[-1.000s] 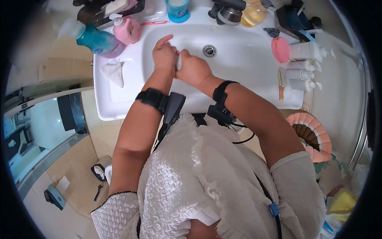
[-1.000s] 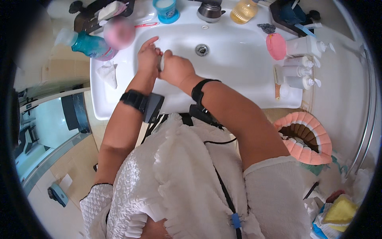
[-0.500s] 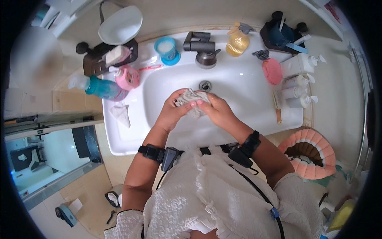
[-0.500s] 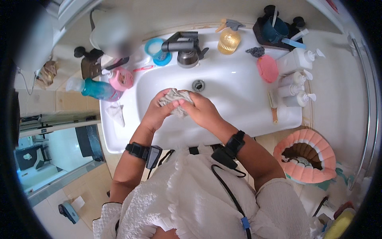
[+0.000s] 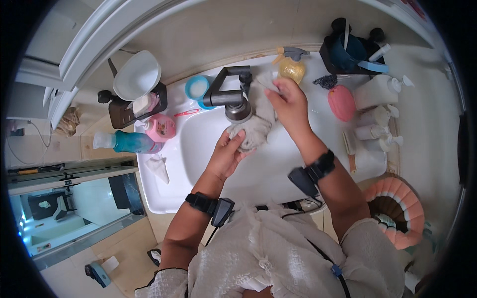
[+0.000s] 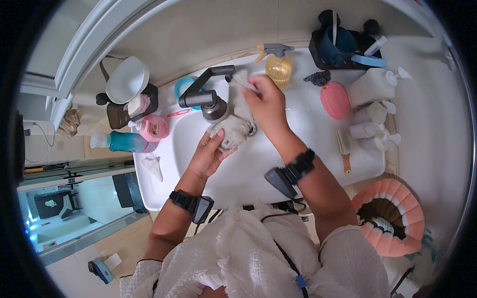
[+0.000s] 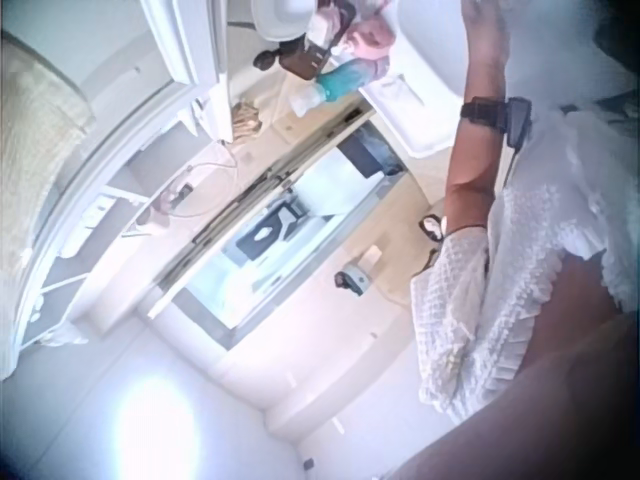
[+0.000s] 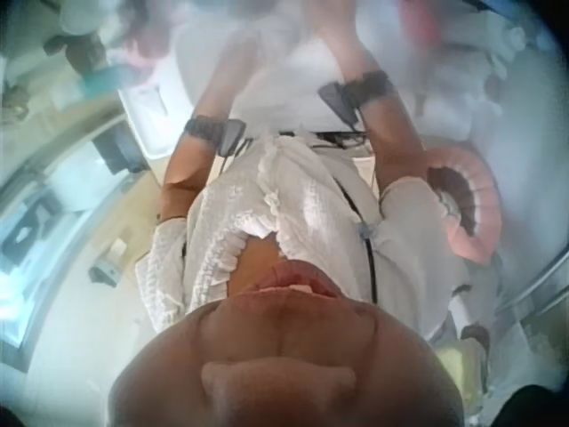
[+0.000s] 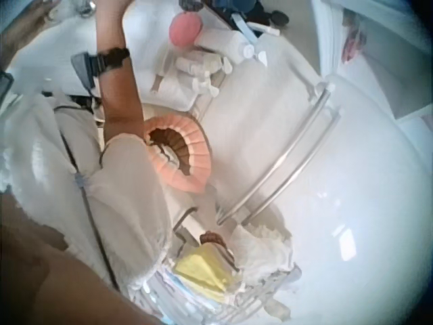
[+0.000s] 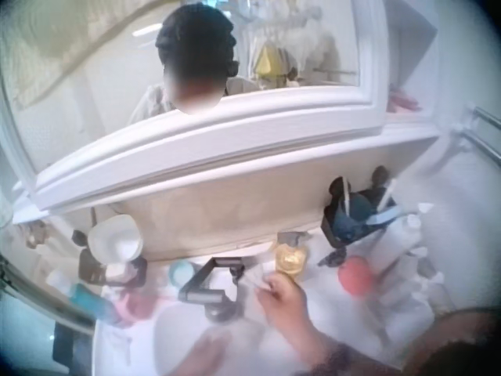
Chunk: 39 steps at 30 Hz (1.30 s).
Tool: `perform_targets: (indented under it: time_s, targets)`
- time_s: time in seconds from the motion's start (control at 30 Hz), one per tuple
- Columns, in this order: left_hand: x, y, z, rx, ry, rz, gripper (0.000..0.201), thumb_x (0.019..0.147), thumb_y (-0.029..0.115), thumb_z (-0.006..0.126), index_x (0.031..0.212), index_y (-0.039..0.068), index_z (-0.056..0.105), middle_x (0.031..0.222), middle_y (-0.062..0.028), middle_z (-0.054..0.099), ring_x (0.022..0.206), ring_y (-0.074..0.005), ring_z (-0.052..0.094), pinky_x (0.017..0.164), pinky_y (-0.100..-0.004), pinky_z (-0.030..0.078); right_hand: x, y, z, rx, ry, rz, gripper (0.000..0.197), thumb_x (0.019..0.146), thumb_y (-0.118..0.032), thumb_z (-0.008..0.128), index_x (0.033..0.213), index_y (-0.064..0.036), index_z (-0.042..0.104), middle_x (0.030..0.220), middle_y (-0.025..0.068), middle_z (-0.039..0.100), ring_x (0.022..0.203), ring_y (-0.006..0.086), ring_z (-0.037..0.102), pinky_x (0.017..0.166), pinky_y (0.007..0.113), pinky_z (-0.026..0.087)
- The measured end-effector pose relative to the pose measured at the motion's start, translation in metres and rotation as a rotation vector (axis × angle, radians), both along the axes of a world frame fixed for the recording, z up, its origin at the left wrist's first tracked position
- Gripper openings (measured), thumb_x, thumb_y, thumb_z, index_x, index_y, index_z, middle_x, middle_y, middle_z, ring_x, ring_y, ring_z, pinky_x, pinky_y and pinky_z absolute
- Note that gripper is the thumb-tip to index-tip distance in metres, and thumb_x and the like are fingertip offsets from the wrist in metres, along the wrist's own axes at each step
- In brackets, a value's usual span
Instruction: The person cleans a bathroom sink and faucet with a cloth, then wipes the surrounding counter area near various toiletries.
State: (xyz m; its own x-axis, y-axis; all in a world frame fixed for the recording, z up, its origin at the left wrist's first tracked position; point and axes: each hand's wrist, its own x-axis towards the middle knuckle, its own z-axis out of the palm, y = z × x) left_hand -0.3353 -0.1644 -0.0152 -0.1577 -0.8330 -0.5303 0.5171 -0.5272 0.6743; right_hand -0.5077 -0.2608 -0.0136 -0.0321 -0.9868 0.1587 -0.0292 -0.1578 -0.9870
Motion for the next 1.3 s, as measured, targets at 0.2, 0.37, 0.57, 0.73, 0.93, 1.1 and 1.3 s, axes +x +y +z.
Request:
perform_targets:
  time_s: [0.2,0.37,0.57,0.73,0.93,1.1,1.3]
  targets:
    - [0.015,-0.046,-0.041,-0.082,0.137,0.161,0.038,0.095,0.016,0.050,0.131,0.008,0.040,0.127,-0.0095,0.051,0.112,-0.0236,0.056,0.095,-0.0350,0.050,0.050,-0.086,0.009,-0.418,0.566,0.160,0.030,0.078,-0.006,0.066,0.106,-0.0056,0.059,0.097,0.0102,0.058,0.088,0.0256,0.061,0.072,0.033,0.050]
    - [0.028,-0.070,-0.051,-0.075,-0.010,0.220,0.031,0.097,0.019,0.044,0.125,0.005,0.046,0.118,-0.0074,0.057,0.107,-0.0174,0.058,0.091,-0.0312,0.050,0.064,-0.115,-0.007,-0.570,1.123,0.286,0.030,0.080,-0.013,0.061,0.109,-0.0078,0.060,0.099,0.0100,0.055,0.087,0.0297,0.059,0.075,0.039,0.049]
    - [0.026,-0.073,-0.059,-0.158,-0.052,0.202,0.027,0.094,0.019,0.052,0.117,0.006,0.052,0.113,-0.0060,0.059,0.102,-0.0170,0.059,0.092,-0.0319,0.047,0.045,-0.091,-0.021,-0.598,0.968,0.141,0.019,0.084,-0.013,0.056,0.102,-0.0086,0.062,0.093,0.0104,0.057,0.084,0.0289,0.059,0.073,0.040,0.050]
    - [0.026,-0.078,-0.053,-0.092,-0.014,0.186,0.024,0.089,0.007,0.057,0.113,0.008,0.055,0.104,-0.0010,0.061,0.093,-0.0134,0.060,0.082,-0.0292,0.051,0.021,-0.077,-0.019,-0.395,0.870,0.062,0.016,0.087,-0.014,0.054,0.098,-0.0068,0.062,0.093,0.0129,0.058,0.084,0.0301,0.061,0.072,0.040,0.050]
    - [0.025,-0.083,-0.049,-0.127,-0.011,0.227,0.028,0.089,0.010,0.058,0.116,0.015,0.053,0.104,0.0010,0.059,0.089,-0.0091,0.057,0.077,-0.0250,0.049,0.066,-0.109,-0.008,-0.324,0.849,0.341,0.013,0.086,-0.011,0.053,0.090,-0.0011,0.061,0.094,0.0162,0.057,0.082,0.0327,0.061,0.073,0.040,0.050]
    - [0.033,-0.090,-0.056,-0.098,-0.067,0.228,0.025,0.089,0.014,0.060,0.113,0.014,0.054,0.096,0.0024,0.059,0.083,-0.0064,0.055,0.070,-0.0216,0.044,0.059,-0.098,-0.004,-0.486,1.008,0.287,0.016,0.083,-0.008,0.054,0.095,-0.0019,0.063,0.094,0.0163,0.056,0.085,0.0328,0.061,0.073,0.040,0.050]
    - [0.027,-0.076,-0.049,-0.068,-0.164,0.188,0.021,0.090,0.014,0.059,0.110,0.013,0.054,0.093,0.0033,0.058,0.081,-0.0066,0.055,0.068,-0.0212,0.045,0.031,-0.084,-0.014,-0.251,0.562,0.258,0.018,0.081,-0.007,0.059,0.097,-0.0044,0.067,0.089,0.0145,0.060,0.081,0.0310,0.062,0.071,0.036,0.050]
